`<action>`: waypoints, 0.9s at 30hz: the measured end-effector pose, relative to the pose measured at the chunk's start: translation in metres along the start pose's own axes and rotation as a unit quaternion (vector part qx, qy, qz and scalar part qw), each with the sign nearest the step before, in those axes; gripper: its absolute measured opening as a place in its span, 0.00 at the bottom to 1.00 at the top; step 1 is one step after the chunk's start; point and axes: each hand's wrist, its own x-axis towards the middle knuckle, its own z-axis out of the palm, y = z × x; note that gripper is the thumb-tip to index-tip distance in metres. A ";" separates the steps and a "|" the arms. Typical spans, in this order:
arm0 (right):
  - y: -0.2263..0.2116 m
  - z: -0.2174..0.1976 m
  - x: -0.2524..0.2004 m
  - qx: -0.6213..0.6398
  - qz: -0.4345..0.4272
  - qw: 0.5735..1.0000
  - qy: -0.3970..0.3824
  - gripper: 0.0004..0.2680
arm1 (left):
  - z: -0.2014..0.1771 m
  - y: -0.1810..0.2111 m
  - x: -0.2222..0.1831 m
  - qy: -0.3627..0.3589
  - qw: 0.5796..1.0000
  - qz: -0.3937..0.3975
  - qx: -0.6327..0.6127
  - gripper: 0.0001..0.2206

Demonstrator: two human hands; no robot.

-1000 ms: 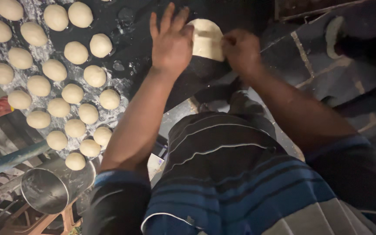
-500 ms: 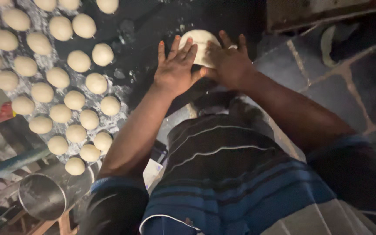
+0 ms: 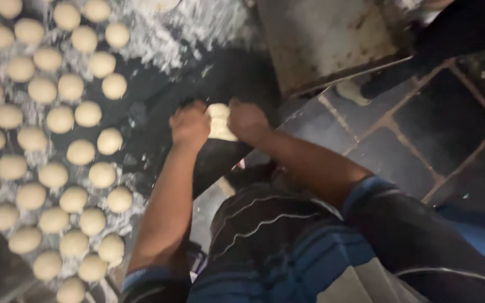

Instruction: The person flattens balls of dough by hand on a counter and places the resulting flat pieces onto a metal tray.

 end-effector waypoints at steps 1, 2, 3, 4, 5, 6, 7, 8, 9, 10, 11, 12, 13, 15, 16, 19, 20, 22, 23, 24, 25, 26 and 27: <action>-0.003 0.000 -0.001 -0.004 0.018 1.000 -0.010 0.09 | -0.001 0.000 -0.004 0.006 1.000 0.008 0.022 0.10; -0.004 -0.002 -0.003 -0.008 0.037 0.999 -0.020 0.06 | -0.004 0.002 -0.008 0.012 0.999 0.015 0.044 0.08; -0.005 -0.006 -0.007 0.005 0.023 1.000 0.006 0.05 | -0.009 0.003 -0.014 0.030 0.999 0.021 0.017 0.08; -0.007 -0.009 -0.011 0.019 0.008 0.999 0.032 0.05 | -0.014 0.004 -0.020 0.048 0.998 0.027 -0.010 0.07; -0.007 -0.012 -0.018 0.033 -0.008 0.998 0.054 0.04 | -0.022 0.002 -0.030 0.038 0.996 0.014 -0.080 0.08; -0.003 -0.019 -0.023 0.100 -0.024 0.993 0.053 0.05 | -0.027 0.003 -0.035 0.027 0.988 0.002 -0.151 0.09; 0.002 -0.026 -0.031 0.171 -0.042 0.983 0.046 0.07 | -0.032 0.005 -0.043 0.009 0.982 -0.064 -0.177 0.09; 0.008 -0.032 -0.038 0.240 -0.058 0.968 0.038 0.08 | -0.037 0.006 -0.053 -0.008 0.970 -0.130 -0.203 0.09; 0.014 -0.039 -0.042 0.282 -0.083 0.955 0.038 0.10 | -0.041 0.007 -0.059 -0.024 0.953 -0.199 -0.229 0.09; 0.022 -0.048 -0.043 0.323 -0.108 0.939 0.038 0.11 | -0.042 0.011 -0.059 0.014 0.944 -0.146 -0.295 0.09; 0.032 -0.057 -0.044 0.364 -0.133 0.921 0.033 0.12 | -0.042 0.017 -0.059 0.053 0.927 -0.095 -0.359 0.09; 0.042 -0.066 -0.041 0.386 -0.141 0.912 0.023 0.11 | -0.041 0.023 -0.057 0.093 0.903 -0.041 -0.418 0.09; 0.054 -0.077 -0.036 0.407 -0.148 0.901 0.013 0.10 | -0.039 0.032 -0.051 0.103 0.886 -0.036 -0.451 0.10; 0.082 -0.101 -0.019 0.399 -0.147 0.905 -0.003 0.08 | -0.031 0.056 -0.028 0.123 0.848 -0.023 -0.515 0.14; 0.100 -0.117 -0.008 0.369 -0.139 0.919 -0.008 0.08 | -0.027 0.070 -0.014 0.136 0.851 -0.021 -0.508 0.14; 0.149 -0.163 0.038 0.283 -0.053 0.957 -0.011 0.07 | -0.019 0.114 0.047 0.149 0.858 -0.029 -0.491 0.15; 0.163 -0.176 0.057 0.274 -0.074 0.958 0.027 0.07 | -0.018 0.128 0.072 0.141 0.858 -0.041 -0.493 0.15; 0.190 -0.202 0.100 0.264 -0.054 0.962 0.032 0.07 | -0.013 0.155 0.125 0.181 0.872 0.003 -0.455 0.14; 0.203 -0.213 0.124 0.262 -0.015 0.965 -0.002 0.08 | -0.011 0.166 0.153 0.177 0.866 0.004 -0.467 0.15; 0.215 -0.221 0.147 0.372 -0.016 0.928 -0.009 0.08 | -0.009 0.175 0.179 0.174 0.861 0.005 -0.478 0.16; 0.225 -0.225 0.170 0.477 -0.016 0.879 -0.018 0.08 | -0.008 0.180 0.202 0.169 0.888 -0.022 -0.428 0.16; 0.236 -0.226 0.191 0.575 -0.014 0.817 -0.027 0.08 | -0.006 0.185 0.224 0.164 0.911 -0.049 -0.376 0.16; 0.247 -0.226 0.212 0.577 -0.019 0.816 -0.027 0.08 | -0.004 0.190 0.244 0.162 0.919 -0.067 -0.353 0.17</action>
